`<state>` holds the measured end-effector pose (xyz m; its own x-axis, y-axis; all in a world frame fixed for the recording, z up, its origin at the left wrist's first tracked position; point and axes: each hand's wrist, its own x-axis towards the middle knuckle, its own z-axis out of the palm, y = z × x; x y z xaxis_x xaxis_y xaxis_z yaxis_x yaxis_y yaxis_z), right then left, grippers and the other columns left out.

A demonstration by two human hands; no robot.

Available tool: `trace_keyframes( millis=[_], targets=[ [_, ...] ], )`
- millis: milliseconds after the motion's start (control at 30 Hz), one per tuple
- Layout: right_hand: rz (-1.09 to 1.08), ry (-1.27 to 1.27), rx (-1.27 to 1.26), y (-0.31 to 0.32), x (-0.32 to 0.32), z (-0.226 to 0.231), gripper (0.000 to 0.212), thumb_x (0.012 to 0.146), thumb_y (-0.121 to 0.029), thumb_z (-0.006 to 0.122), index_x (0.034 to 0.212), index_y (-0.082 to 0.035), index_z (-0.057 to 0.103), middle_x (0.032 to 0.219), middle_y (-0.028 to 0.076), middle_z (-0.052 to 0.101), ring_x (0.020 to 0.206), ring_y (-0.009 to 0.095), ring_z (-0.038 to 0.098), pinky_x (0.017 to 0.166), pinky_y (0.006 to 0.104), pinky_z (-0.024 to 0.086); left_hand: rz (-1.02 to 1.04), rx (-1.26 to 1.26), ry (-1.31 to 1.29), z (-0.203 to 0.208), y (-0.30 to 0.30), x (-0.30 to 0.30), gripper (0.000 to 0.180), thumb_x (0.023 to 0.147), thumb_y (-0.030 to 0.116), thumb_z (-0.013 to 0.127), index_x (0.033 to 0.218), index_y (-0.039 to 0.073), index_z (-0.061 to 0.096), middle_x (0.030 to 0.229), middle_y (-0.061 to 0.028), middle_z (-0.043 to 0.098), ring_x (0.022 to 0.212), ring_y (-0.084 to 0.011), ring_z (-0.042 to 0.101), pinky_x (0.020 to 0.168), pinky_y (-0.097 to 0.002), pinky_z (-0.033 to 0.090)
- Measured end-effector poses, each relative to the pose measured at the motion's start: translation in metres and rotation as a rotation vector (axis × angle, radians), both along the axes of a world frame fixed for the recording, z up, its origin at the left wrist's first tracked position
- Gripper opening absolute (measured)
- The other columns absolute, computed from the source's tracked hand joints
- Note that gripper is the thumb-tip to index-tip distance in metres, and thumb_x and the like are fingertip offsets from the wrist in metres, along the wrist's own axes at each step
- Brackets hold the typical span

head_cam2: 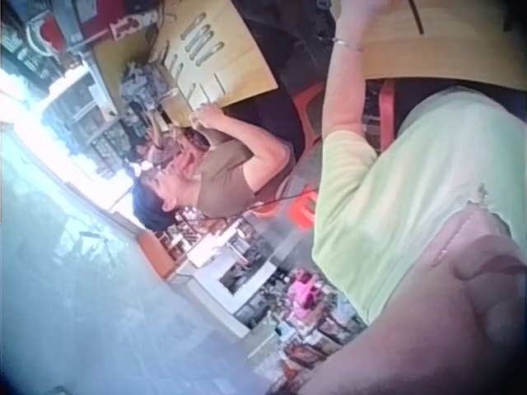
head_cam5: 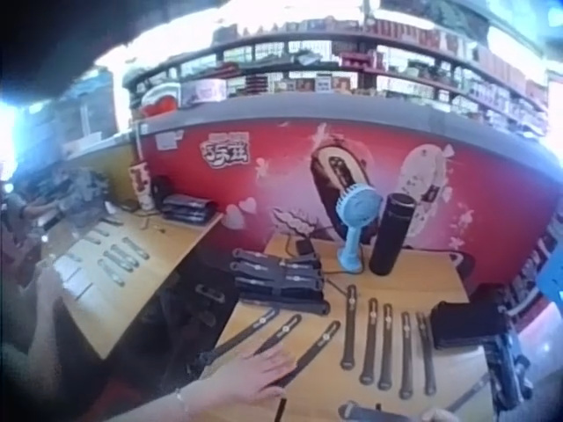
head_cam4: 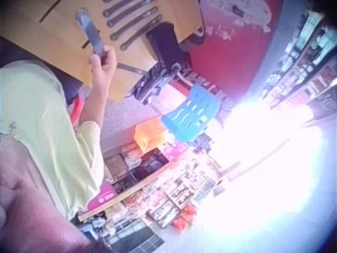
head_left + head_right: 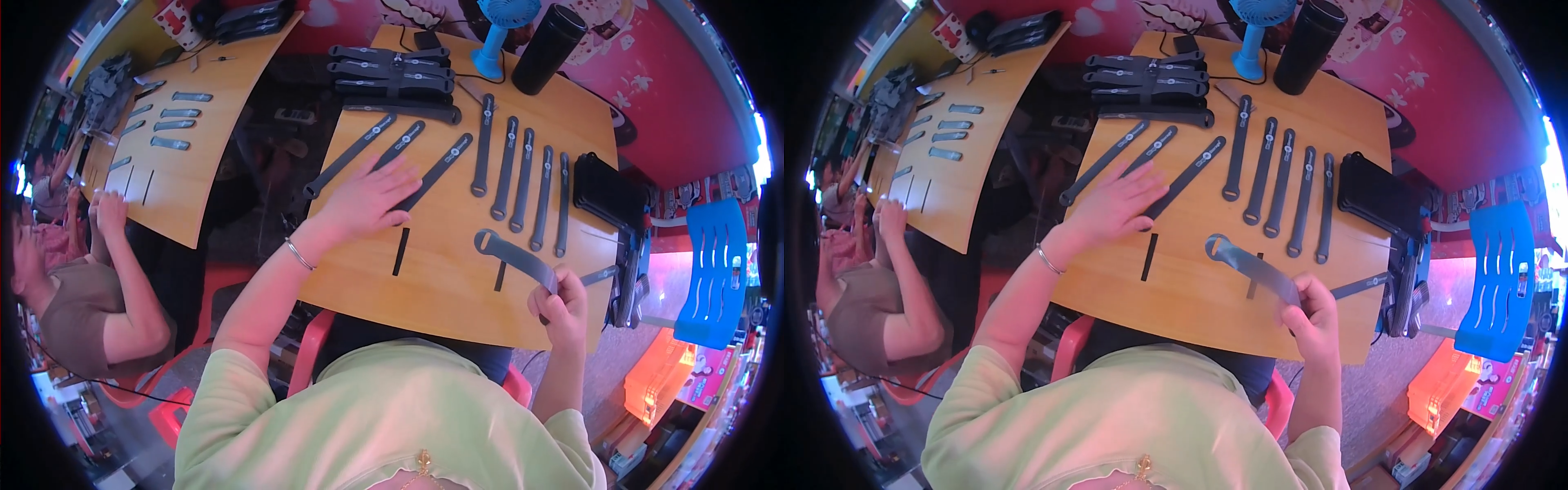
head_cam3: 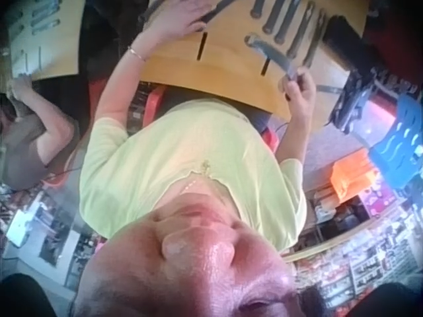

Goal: Manually threading flexible black straps through small plastic clip attachments and organizing them on a table.

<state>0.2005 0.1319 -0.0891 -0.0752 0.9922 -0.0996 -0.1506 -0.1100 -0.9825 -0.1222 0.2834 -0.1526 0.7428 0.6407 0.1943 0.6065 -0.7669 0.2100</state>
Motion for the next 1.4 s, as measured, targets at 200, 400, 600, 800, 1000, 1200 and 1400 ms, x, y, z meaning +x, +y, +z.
trace_keyframes(
  millis=[200,400,600,800,1000,1200,1400],
  targets=[
    [0.034,0.008,0.058,-0.005,0.005,-0.001,0.042,0.082,-0.038,0.068,0.090,-0.006,0.042,0.058,-0.004,0.036,0.048,0.006,0.033,0.047,0.0230,0.032,-0.023,-0.053,0.041,0.004,-0.007,-0.006,0.051,0.088,0.042,0.052,0.125,0.007,0.052,0.135,-0.0068,0.047,0.134,-0.0257,0.031,0.112,-0.0459,0.017],
    [0.058,-0.017,0.018,-0.007,-0.009,0.006,0.038,0.079,-0.031,0.073,0.089,-0.004,0.048,0.065,-0.001,0.047,0.056,0.008,0.044,0.050,0.0217,0.035,-0.002,-0.327,-0.377,0.032,-0.028,0.008,0.050,0.091,0.040,0.049,0.126,0.005,0.051,0.133,-0.0114,0.048,0.131,-0.0252,0.036,0.108,-0.0422,0.025],
    [0.302,-0.435,0.098,0.000,-0.026,0.022,0.029,0.075,-0.021,0.075,0.087,0.000,0.059,0.072,0.001,0.056,0.062,0.007,0.048,0.053,0.0219,0.036,-0.097,-1.526,-0.844,0.066,-0.080,0.024,0.038,0.093,0.023,0.054,0.123,0.001,0.052,0.109,-0.0104,0.059,0.089,-0.0104,0.059,0.069,-0.0232,0.046],
    [0.275,-0.596,-0.027,-0.001,-0.023,0.010,0.022,0.080,-0.014,0.066,0.097,-0.001,0.061,0.076,0.007,0.060,0.069,0.015,0.056,0.062,0.0261,0.043,0.171,-1.407,-0.793,0.040,-0.096,0.022,0.021,0.092,0.006,0.051,0.110,0.001,0.060,0.079,-0.0023,0.060,0.067,-0.0048,0.057,0.055,-0.0172,0.042],
    [0.152,-0.675,-0.039,0.006,-0.016,-0.013,0.018,0.086,-0.007,0.055,0.101,-0.002,0.062,0.082,0.010,0.063,0.075,0.018,0.062,0.071,0.0272,0.047,0.276,-1.223,-0.885,0.020,-0.093,0.026,0.016,0.091,0.005,0.053,0.105,0.002,0.060,0.087,-0.0001,0.056,0.066,-0.0061,0.057,0.058,-0.0184,0.044],
    [-0.129,-0.444,-0.145,0.023,-0.006,-0.048,0.014,0.088,-0.002,0.055,0.099,0.000,0.063,0.088,0.005,0.062,0.075,0.010,0.060,0.067,0.0232,0.047,0.403,-1.058,-0.921,0.009,-0.068,0.026,0.012,0.086,-0.001,0.058,0.098,0.002,0.055,0.085,-0.0021,0.056,0.067,-0.0077,0.060,0.057,-0.0187,0.046],
    [-0.264,-0.332,-0.106,0.032,-0.012,-0.068,0.015,0.089,-0.003,0.057,0.102,0.000,0.062,0.081,0.000,0.059,0.068,0.006,0.056,0.060,0.0181,0.044,0.524,-0.981,-0.865,0.004,-0.060,0.028,0.013,0.085,-0.001,0.059,0.098,0.000,0.056,0.076,-0.0026,0.056,0.058,-0.0093,0.061,0.051,-0.0205,0.047]
  ],
)
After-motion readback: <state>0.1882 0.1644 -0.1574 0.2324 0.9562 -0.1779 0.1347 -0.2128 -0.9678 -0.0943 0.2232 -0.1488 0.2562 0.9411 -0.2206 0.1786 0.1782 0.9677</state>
